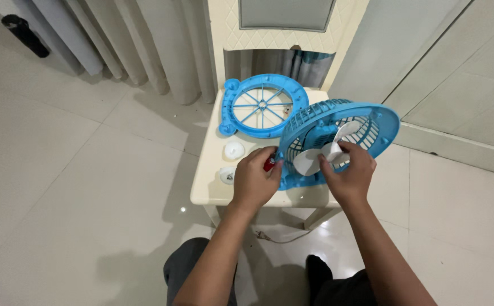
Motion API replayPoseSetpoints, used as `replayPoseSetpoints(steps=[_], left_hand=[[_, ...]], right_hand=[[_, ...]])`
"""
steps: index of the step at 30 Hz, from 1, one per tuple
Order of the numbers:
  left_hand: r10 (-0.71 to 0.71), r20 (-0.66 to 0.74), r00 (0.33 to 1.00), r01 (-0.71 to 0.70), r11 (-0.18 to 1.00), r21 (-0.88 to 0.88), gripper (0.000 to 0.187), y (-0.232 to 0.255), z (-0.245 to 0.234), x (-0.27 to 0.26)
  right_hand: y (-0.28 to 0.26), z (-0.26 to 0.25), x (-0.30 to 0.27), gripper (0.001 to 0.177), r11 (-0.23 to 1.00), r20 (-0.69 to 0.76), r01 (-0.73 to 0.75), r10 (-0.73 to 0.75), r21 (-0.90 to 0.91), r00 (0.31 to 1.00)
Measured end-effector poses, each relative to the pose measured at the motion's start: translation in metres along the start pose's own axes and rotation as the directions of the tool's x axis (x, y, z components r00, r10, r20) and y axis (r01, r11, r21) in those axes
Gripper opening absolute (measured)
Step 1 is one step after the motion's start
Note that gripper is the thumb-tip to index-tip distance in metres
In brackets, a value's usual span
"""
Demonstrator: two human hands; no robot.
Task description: The person assembles a small blue electric fan by attaching the front grille, inserting the fan blade, and securing the rear housing. The person uses a screwdriver to tighten screws and aligns components by hand.
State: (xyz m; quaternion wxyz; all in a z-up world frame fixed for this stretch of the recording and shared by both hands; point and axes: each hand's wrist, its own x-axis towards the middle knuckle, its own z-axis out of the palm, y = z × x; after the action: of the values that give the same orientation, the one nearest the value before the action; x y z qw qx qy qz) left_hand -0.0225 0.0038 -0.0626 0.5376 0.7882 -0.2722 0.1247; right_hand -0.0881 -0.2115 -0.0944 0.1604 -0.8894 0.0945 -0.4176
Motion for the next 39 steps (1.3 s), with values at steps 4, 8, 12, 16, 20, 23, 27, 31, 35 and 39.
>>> replayPoseSetpoints(steps=[4, 8, 12, 16, 20, 23, 27, 31, 35, 39], left_hand=[[-0.008, 0.040, 0.999, 0.010, 0.999, -0.042, 0.028, 0.007, -0.005, 0.010], [0.002, -0.002, 1.000, -0.002, 1.000, -0.016, 0.033, 0.009, -0.004, 0.019], [-0.113, 0.079, 0.990, 0.107, 0.991, 0.079, 0.022, 0.010, -0.005, 0.033], [-0.210, 0.166, 0.963, 0.202, 0.977, 0.066, 0.022, 0.012, -0.014, 0.041], [-0.204, 0.210, 0.956, 0.185, 0.977, 0.104, 0.022, 0.013, -0.020, 0.049], [-0.185, 0.150, 0.971, 0.173, 0.981, 0.091, 0.023, 0.013, -0.017, 0.041], [-0.167, 0.070, 0.984, 0.153, 0.973, 0.172, 0.021, 0.017, -0.007, 0.031], [-0.165, 0.008, 0.986, 0.161, 0.971, 0.178, 0.019, 0.018, -0.004, 0.027], [-0.174, -0.034, 0.984, 0.177, 0.969, 0.170, 0.020, 0.019, -0.002, 0.026], [-0.042, -0.070, 0.997, 0.057, 0.972, 0.230, 0.024, 0.018, 0.003, 0.023]], right_hand=[[-0.003, -0.003, 0.011, 0.041, 0.964, 0.061, -0.155, 0.145, 0.216, 0.988], [-0.001, -0.002, 0.014, 0.038, 0.947, 0.119, -0.227, 0.204, 0.226, 0.972], [0.002, 0.005, 0.020, 0.035, 0.963, 0.129, -0.209, 0.189, 0.167, 0.973], [0.000, 0.009, 0.018, 0.039, 0.996, 0.058, -0.054, 0.050, 0.067, 0.997], [0.003, 0.009, 0.024, 0.044, 0.995, 0.174, -0.097, 0.099, -0.016, 0.980], [0.004, 0.006, 0.020, 0.046, 0.997, 0.190, -0.059, 0.067, -0.048, 0.980], [0.001, -0.004, 0.025, 0.045, 0.995, 0.273, -0.060, 0.080, -0.081, 0.959], [-0.004, -0.017, 0.032, 0.047, 0.989, 0.368, -0.133, 0.146, -0.060, 0.918], [-0.004, -0.025, 0.028, 0.049, 0.996, 0.345, -0.089, 0.092, -0.026, 0.934], [-0.006, -0.025, 0.018, 0.045, 0.981, 0.317, 0.051, 0.011, -0.188, 0.948]])
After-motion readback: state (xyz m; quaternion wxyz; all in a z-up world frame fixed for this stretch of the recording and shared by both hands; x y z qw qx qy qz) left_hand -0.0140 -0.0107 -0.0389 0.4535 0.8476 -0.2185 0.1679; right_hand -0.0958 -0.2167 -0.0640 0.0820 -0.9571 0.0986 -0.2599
